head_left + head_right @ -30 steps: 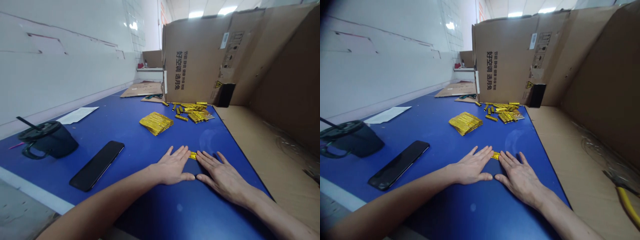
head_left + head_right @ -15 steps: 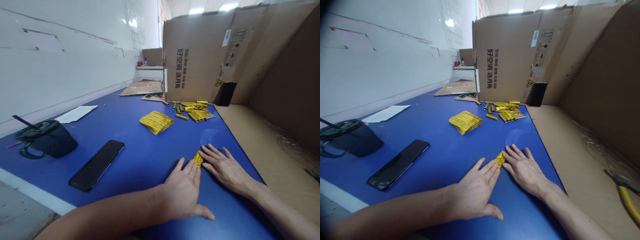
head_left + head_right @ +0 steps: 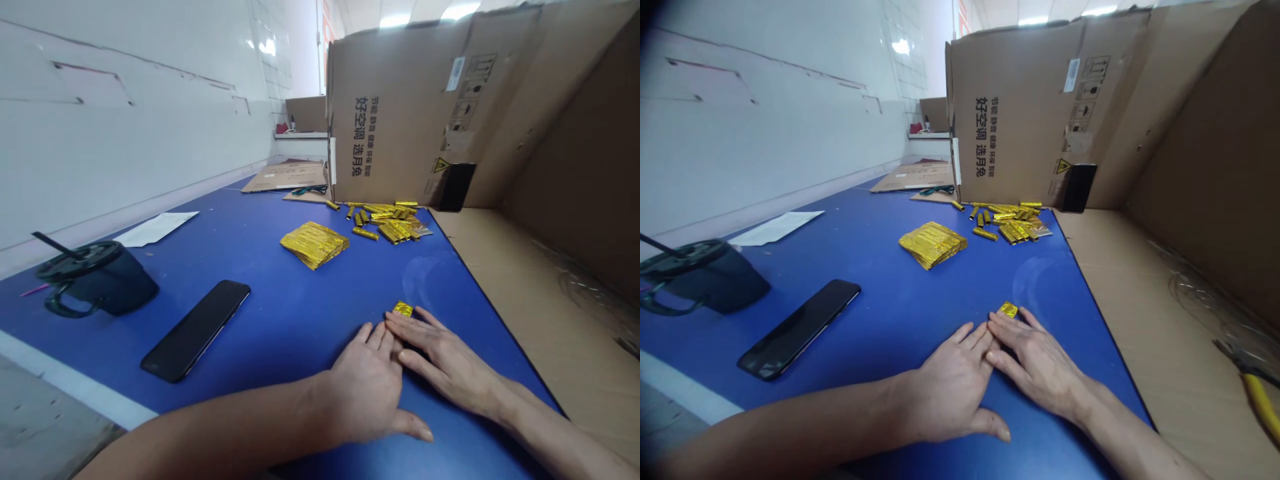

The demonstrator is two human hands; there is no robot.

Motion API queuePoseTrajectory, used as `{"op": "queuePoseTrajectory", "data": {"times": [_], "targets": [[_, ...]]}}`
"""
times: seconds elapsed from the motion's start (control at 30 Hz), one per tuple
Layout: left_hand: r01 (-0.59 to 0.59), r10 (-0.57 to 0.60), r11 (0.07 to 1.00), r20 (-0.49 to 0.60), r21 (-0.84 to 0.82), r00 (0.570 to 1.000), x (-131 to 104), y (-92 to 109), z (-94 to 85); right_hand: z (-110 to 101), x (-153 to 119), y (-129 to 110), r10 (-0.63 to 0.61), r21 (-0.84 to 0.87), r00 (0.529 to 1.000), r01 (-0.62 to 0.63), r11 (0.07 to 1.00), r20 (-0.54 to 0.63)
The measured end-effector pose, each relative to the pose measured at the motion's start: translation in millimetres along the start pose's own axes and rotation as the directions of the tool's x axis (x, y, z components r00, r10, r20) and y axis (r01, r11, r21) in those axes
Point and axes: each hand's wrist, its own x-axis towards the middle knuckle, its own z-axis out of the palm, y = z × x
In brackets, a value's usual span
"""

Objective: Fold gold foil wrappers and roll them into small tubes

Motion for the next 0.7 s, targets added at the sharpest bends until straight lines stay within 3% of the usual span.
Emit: {"op": "queuePoseTrajectory", "data": {"times": [0.23,0.4,0.53,0.7], "targets": [[0.010,-0.010,1.000,0.014,-0.002,1.000,-1,0,2.7,1,9,23,0.144,-0.105,0.989,-0.148,0.983,-0.042],[0.001,0.001,0.999,-0.050,0.049,0.999,1,-5,3.9,4,9,24,0.199,-0.259,0.977,-0.212,0.942,-0.075],[0.050,-0.041,0.996,-0.110,0.076,0.993,8,-28,0.3,6,3,19,0.170,-0.333,0.980,-0.194,0.923,-0.101],[0.121,-0.100,0.986,-0.168,0.117,0.981,17,-59,-3.2,7,-1,10,0.057,-0.355,0.997,-0.072,0.932,-0.052]]}}
